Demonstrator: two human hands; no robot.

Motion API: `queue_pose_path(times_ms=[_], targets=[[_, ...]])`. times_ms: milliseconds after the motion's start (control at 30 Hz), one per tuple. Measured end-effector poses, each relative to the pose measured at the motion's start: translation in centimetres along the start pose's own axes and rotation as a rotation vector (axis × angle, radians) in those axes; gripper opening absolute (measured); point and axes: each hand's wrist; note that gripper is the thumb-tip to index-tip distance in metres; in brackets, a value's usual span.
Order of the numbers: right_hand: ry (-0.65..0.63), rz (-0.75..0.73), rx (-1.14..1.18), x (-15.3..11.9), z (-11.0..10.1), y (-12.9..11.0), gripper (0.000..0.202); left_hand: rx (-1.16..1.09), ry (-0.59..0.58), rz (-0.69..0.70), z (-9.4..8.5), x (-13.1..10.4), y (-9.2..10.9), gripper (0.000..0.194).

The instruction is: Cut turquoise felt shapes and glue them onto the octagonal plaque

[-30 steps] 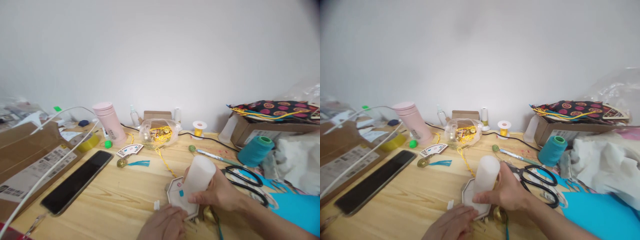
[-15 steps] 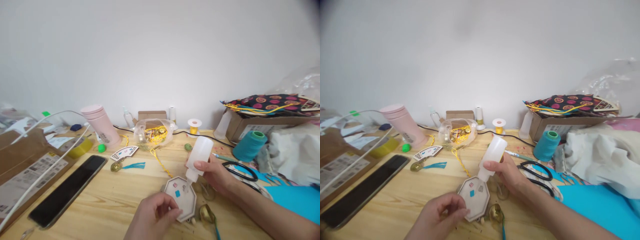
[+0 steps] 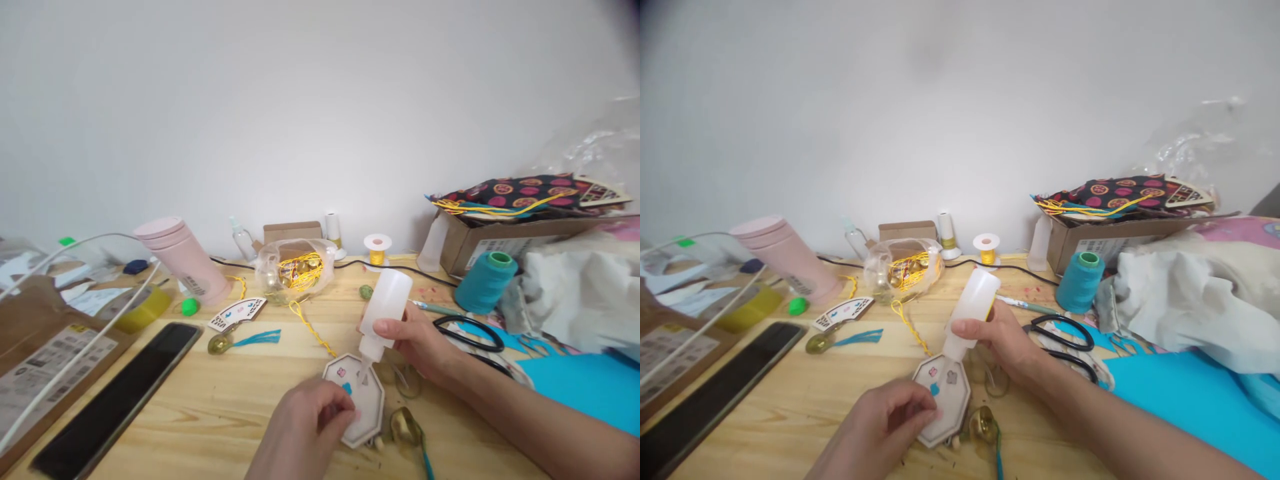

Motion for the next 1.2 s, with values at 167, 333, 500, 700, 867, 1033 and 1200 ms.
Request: queue_pose_path(times_ms=[167, 333, 500, 700, 867, 1033, 1200], targets=[[0.009, 0.001, -0.001, -0.1, 0.0, 0.0, 0.028, 0.087, 0.011, 0.084, -0.1, 0.1, 0.4, 0.013], [-0.006, -0.005, 0.005, -0.3, -0.2, 0.1, 0.026, 0.165, 0.031, 0.119, -0.3, 0.0, 0.7, 0.015], [-0.014, -0.008, 0.017, -0.2, -0.2, 0.2, 0.025, 0.227, 0.005, 0.064, -0.2, -0.2, 1.0, 0.017], [-0.007, -0.015, 0.028, -0.1, 0.0, 0.1, 0.026, 0.295, 0.008, 0.001, -0.1, -0.2, 1.7, 0.016], [0.005, -0.006, 0.031, -0.2, 0.0, -0.1, 0.027, 0.313, -0.026, 0.007, -0.2, -0.2, 1.6, 0.016], [0.001, -0.013, 0.028, 0.0, -0.1, 0.0, 0.026, 0.303, -0.038, -0.059, -0.1, -0.2, 1.6, 0.014], [-0.01, -0.017, 0.033, -0.1, 0.0, 0.1, 0.026, 0.322, -0.031, -0.004, -0.1, -0.2, 1.3, 0.012]])
Point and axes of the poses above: each hand's wrist, its own x-axis towards the middle knuckle, its own z-axis out of the palm, y = z × x, and after that the axes turned 2 degrees about -x, right-handed
